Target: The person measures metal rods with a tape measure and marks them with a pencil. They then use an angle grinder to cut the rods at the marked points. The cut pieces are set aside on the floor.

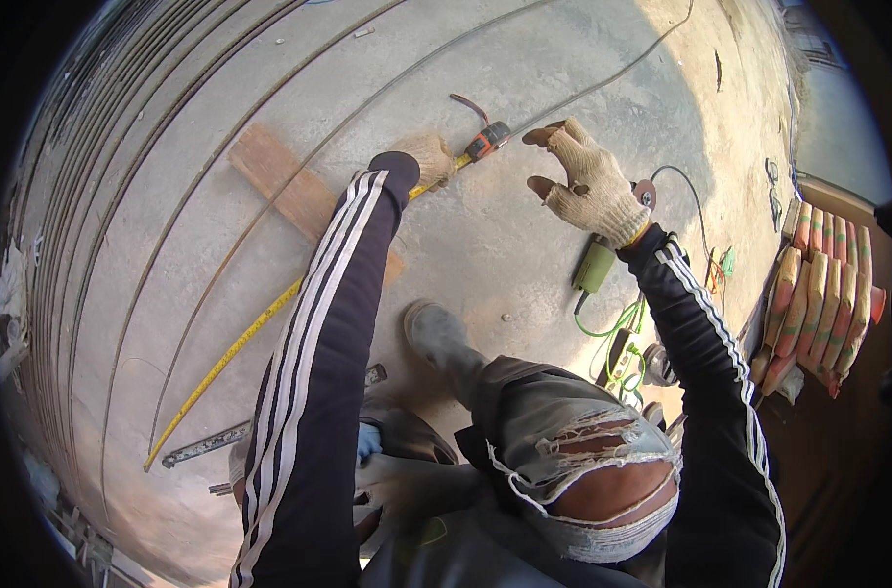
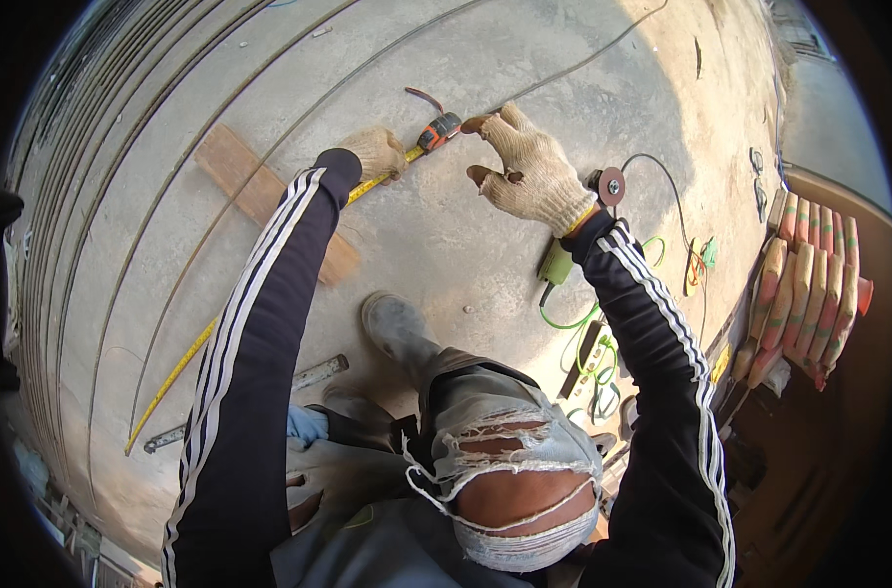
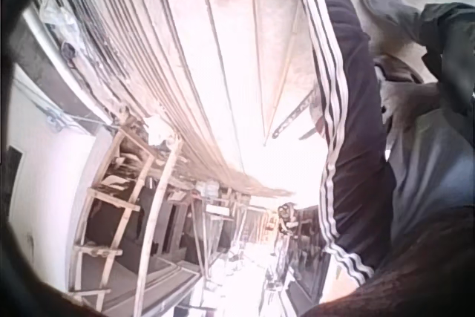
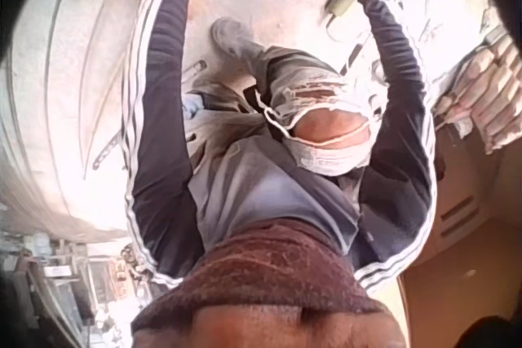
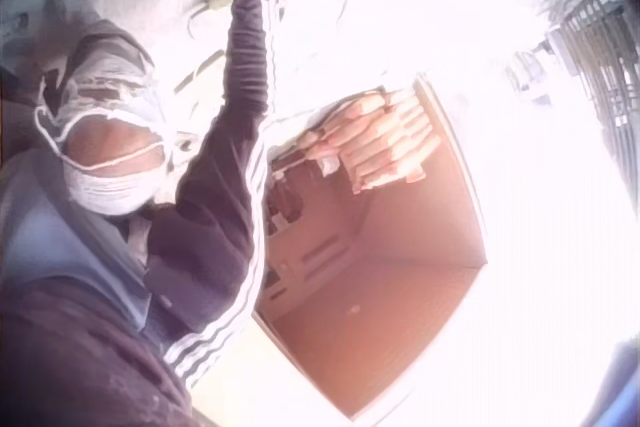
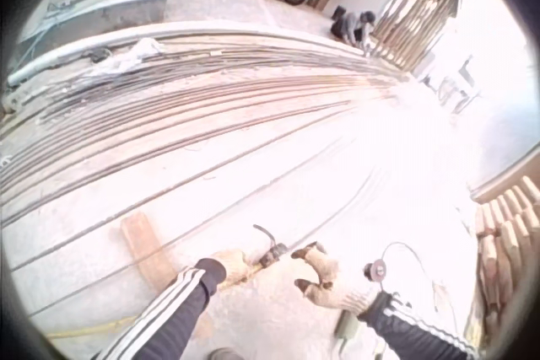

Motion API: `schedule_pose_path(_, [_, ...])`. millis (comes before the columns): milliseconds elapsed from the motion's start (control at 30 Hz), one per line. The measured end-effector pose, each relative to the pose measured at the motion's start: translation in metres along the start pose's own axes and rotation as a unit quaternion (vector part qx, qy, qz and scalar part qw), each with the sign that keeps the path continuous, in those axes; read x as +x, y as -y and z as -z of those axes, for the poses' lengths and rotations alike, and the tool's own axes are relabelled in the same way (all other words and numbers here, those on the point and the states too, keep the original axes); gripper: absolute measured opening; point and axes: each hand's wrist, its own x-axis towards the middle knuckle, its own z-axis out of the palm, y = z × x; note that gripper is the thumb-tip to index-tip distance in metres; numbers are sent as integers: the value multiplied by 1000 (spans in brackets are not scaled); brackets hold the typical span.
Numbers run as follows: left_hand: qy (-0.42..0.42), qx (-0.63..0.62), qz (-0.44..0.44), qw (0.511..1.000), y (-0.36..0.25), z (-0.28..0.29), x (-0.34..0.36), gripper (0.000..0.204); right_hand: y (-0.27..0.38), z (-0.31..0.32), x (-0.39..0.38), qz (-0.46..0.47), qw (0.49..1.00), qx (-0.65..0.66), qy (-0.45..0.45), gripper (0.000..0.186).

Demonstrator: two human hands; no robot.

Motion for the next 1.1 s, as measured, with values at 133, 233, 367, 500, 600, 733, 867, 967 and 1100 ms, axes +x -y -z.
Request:
schedule_pose_path(133, [8, 69, -10, 998, -4, 6, 2, 23, -20, 0, 47, 104, 978, -152, 95, 61])
schedule_pose_path(233, [4, 104, -36, 994, -5, 9, -5, 33, -43, -33, 84, 150, 948, -237, 153, 65])
schedule_pose_path(367, [38, 29, 52, 998, -12, 10, -15, 31, -70, -54, 96, 191, 947, -168, 194, 52])
schedule_pose_path(500, [16, 20, 43, 999, -22, 15, -20, 28, -89, -42, 116, 250, 940, -120, 200, 43])
schedule_pose_path(600, [11, 7, 52, 999, -22, 13, -28, 30, -107, -35, 122, 226, 943, -122, 212, 43])
schedule_pose_path(733, [-10, 9, 50, 999, -20, 9, -29, 39, -154, -11, 119, 235, 947, -141, 164, 42])
schedule_pose_path(867, [46, -26, -6, 999, -12, 15, -24, 39, -200, 28, 107, 252, 957, -97, 102, 37])
schedule_pose_path(967, [39, -16, -13, 999, -8, 14, -27, 37, -203, 44, 100, 221, 968, -45, 106, 37])
schedule_pose_path(1100, [50, -43, -37, 997, -1, 13, -23, 35, -197, 43, 101, 238, 964, -17, 118, 40])
